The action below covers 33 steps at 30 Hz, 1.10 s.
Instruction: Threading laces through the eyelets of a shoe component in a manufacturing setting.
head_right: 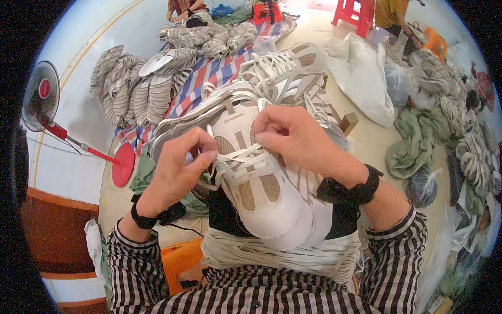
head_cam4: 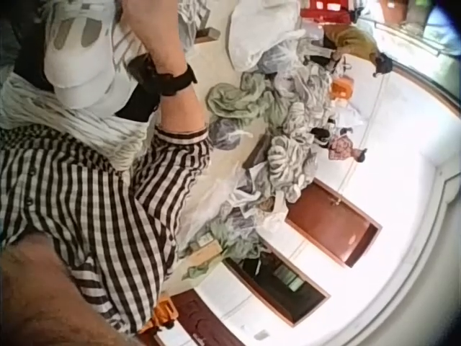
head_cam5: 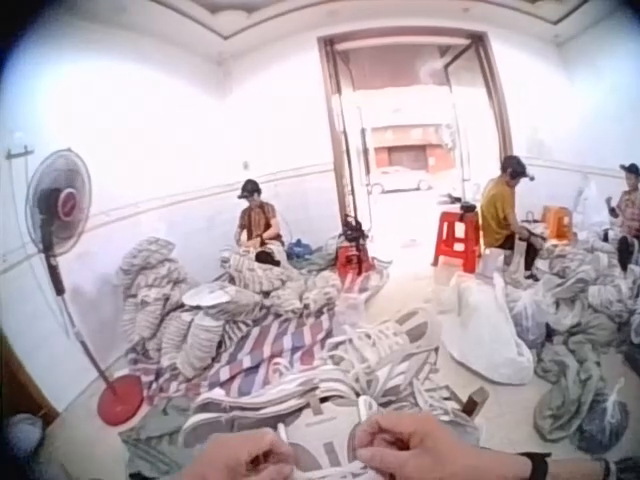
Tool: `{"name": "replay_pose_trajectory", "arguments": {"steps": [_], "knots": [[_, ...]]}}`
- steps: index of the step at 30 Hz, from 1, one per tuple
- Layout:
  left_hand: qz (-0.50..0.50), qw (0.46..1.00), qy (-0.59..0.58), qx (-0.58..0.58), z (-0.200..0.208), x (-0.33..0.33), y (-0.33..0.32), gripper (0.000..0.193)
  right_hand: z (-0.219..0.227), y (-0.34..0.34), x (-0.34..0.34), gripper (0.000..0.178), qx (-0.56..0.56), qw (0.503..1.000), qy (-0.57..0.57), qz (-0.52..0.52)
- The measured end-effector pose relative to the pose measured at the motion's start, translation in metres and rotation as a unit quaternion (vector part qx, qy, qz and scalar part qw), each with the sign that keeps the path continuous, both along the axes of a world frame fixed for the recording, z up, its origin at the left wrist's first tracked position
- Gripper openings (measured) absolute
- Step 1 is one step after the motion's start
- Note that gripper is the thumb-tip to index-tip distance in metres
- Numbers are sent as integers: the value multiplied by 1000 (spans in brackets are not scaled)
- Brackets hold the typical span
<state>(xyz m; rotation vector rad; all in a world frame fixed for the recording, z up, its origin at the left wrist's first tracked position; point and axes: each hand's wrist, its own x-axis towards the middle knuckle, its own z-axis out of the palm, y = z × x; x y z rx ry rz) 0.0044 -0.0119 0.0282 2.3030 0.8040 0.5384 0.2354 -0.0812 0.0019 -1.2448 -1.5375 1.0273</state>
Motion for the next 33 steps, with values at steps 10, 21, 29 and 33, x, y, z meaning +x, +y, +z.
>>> {"name": "replay_pose_trajectory", "arguments": {"steps": [10, 21, 29, 33], "knots": [[-16, 997, -81, -4, -12, 0, -9, 12, 5, -24, -7, 14, 103, 979, -173, 10], [-59, 994, -83, 39, -22, 3, -3, 11, 26, -22, -19, 10, 75, 940, -329, 46], [-75, 987, -131, 53, -30, 3, 1, 12, 22, -17, -19, 17, 2, 985, -172, 21], [-65, 989, -136, 9, -28, 8, 1, 12, 19, -6, -13, 20, 37, 970, -240, 3]]}}
